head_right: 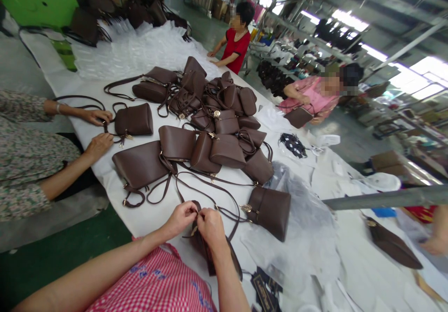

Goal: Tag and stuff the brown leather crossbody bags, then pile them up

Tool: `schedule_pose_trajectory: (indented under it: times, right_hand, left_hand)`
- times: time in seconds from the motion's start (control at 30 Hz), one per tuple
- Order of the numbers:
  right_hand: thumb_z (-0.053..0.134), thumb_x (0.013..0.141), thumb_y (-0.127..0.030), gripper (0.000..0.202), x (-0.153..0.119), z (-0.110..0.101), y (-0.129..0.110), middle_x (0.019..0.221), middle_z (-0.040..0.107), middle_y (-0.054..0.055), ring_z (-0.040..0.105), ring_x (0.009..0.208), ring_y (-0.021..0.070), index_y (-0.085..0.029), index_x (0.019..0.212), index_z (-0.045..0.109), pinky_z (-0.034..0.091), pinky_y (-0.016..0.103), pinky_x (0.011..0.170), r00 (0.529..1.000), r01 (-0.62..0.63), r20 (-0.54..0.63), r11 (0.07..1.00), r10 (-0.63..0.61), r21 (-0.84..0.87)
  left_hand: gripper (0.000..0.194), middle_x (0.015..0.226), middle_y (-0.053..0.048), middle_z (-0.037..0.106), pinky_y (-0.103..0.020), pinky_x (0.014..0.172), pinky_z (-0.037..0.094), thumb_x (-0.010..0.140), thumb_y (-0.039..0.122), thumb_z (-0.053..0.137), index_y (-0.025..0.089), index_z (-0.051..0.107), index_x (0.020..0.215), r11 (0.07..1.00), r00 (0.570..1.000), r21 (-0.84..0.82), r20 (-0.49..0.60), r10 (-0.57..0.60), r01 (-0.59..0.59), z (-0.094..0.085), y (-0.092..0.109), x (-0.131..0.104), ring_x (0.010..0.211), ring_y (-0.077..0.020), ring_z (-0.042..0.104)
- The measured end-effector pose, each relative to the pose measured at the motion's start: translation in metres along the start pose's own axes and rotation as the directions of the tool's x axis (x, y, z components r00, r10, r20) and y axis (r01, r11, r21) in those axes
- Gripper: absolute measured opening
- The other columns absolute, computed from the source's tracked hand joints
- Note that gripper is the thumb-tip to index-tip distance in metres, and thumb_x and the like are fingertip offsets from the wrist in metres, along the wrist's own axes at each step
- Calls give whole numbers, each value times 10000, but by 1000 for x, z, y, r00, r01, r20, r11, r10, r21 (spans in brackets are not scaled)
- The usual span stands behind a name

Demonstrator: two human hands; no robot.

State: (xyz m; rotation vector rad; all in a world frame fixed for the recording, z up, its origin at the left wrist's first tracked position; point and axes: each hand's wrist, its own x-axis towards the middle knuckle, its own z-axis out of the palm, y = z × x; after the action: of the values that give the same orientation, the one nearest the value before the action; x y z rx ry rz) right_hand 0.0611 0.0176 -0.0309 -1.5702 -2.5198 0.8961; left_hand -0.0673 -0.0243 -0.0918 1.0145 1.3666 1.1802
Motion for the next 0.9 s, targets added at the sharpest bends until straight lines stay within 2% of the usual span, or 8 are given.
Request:
schedule_pose_trajectory:
  times: [0.23,0.43,0.57,0.77,0.9]
  right_hand:
    - [470,800,-139,231,2,0,1,612,661,24,582,584,131,-179,681,664,358,210,582,998,-7,-57,1000,6,-17]
    - [498,801,-144,206,3,-1,4,744,704,31,615,664,136,-184,817,699,393,205,636,999,44,-12,995,-43,94]
    - [486,805,-128,205,2,-1,5,716,686,39,609,685,149,-184,760,678,379,211,638,999,46,-13,999,-46,11]
    - [471,808,-148,153,1,3,5,711,624,34,569,659,144,-179,748,608,349,216,612,996,55,-65,994,-61,-93]
    - [447,777,-133,159,3,1,6,672,606,28,562,647,151,-185,691,570,365,228,620,992,-8,-129,999,4,-31]
  left_hand:
    - [100,623,27,559,-211,591,420,637,90,504,159,568,672,999,999,-1,17,-46,46,-1,-5,1,606,-114,532]
    - [63,599,39,556,-206,542,423,636,115,521,154,553,674,982,988,-109,31,-152,155,3,-8,2,557,-105,541]
    - [33,564,52,535,-205,503,417,639,138,525,158,533,664,976,983,-120,45,-176,181,5,-8,3,513,-103,540]
    - [21,540,57,525,-201,483,394,643,143,525,163,518,646,976,982,-108,33,-186,188,7,-10,4,488,-98,517]
    - [55,560,48,530,-206,533,403,615,109,529,164,527,621,983,988,-103,43,-148,151,4,-6,4,538,-101,513]
